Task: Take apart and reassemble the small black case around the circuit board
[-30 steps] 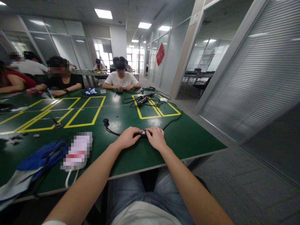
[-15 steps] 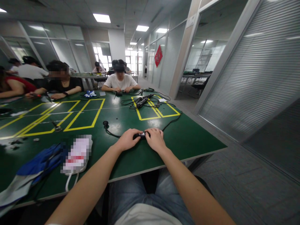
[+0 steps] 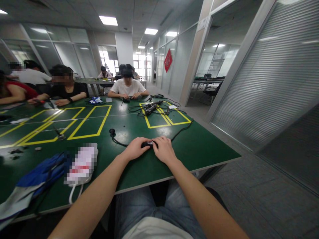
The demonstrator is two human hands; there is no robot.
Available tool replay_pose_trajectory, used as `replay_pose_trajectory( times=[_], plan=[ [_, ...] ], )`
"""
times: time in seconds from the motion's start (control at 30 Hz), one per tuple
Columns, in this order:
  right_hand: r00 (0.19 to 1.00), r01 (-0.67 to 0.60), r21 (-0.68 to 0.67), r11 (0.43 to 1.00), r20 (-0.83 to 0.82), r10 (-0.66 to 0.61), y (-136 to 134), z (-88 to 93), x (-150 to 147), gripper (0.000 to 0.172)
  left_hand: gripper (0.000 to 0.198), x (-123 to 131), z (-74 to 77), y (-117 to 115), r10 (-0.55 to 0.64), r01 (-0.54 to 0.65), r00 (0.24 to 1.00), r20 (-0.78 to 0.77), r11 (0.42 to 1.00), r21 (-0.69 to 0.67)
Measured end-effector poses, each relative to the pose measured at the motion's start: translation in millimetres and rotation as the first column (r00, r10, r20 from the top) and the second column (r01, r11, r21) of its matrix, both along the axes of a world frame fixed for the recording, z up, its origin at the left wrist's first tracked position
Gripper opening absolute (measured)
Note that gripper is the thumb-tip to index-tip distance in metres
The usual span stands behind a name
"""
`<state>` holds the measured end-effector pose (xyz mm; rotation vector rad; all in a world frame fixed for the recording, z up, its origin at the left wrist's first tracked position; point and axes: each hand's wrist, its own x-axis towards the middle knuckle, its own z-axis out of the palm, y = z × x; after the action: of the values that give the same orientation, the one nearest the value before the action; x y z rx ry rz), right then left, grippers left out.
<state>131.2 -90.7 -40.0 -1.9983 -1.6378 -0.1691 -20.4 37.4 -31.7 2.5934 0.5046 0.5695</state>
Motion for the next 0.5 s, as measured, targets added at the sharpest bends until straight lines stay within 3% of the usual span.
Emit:
replay_pose_trajectory(
  times=[0.5],
  plan=[
    [1.0, 0.021, -0.01, 1.0, 0.023, -0.021, 1.6, -3.2, 0.7, 0.027, 0.033, 0.6, 1.1, -1.4, 0.009, -0.009, 1.0, -0.011, 1.0, -0.004]
  ],
)
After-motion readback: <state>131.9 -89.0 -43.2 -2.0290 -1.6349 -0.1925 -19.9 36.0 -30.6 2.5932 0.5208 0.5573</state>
